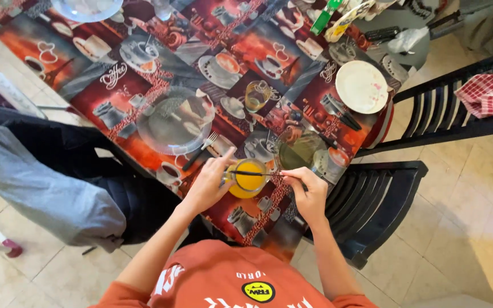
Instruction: The person stirs a glass pitcher of orange juice with a spoon, then pours the juice into a glass. The person places the pitcher and glass on the dining table.
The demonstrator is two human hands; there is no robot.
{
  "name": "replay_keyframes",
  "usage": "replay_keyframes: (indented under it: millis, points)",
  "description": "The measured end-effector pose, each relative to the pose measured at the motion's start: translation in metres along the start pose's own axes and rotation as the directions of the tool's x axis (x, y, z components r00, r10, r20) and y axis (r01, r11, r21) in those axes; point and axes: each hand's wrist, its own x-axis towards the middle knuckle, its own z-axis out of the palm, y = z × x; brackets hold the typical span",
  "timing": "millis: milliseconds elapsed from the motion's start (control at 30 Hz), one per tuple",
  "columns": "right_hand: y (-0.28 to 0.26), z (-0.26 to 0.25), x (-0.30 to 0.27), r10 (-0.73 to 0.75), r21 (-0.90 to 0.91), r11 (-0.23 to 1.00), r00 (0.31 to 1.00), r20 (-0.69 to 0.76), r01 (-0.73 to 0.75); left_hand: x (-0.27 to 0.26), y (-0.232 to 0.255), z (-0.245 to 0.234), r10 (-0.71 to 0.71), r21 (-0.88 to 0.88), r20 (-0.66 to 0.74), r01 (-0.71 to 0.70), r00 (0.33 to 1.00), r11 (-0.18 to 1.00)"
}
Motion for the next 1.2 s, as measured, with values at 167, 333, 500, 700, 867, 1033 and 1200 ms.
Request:
replay_keyframes:
  millis: [167, 333, 500, 700, 867, 1033, 1200]
  points:
    - [0.01, 0.002, 0.018, -0.127, -0.152, 0.979, 0.989, 0.073, 0.137, -0.003, -0.06, 0.025, -0.214, 0.146, 0.106, 0.198, 0.971, 0.969]
    - [0.042, 0.035, 0.021, -0.223, -0.324, 0.896, 0.939, 0.262, 0.303, -0.019, -0.112, 0.068, -0.28, -0.074, 0.288, 0.313, 0.916, 0.947]
    - [0.069, 0.063, 0.033, -0.233, -0.138, 0.934, 0.856, 0.462, 0.329, -0.025, -0.085, 0.065, -0.341, -0.343, 0.257, 0.416, 0.904, 0.842]
    - [0.102, 0.08, 0.022, -0.247, -0.106, 0.939, 0.858, 0.451, 0.326, -0.026, -0.082, 0.07, -0.408, -0.394, 0.239, 0.472, 0.881, 0.789]
    - [0.098, 0.088, 0.027, -0.31, -0.257, 0.846, 0.823, 0.475, 0.467, -0.027, -0.078, 0.068, -0.419, -0.411, 0.223, 0.474, 0.88, 0.779]
    - [0.094, 0.088, 0.03, -0.278, -0.336, 0.74, 0.72, 0.636, 0.582, -0.03, -0.077, 0.072, -0.427, -0.414, 0.175, 0.46, 0.887, 0.785]
    - [0.102, 0.086, 0.022, -0.147, -0.223, 0.915, 0.792, 0.593, 0.337, -0.03, -0.081, 0.075, -0.405, -0.429, 0.134, 0.421, 0.905, 0.799]
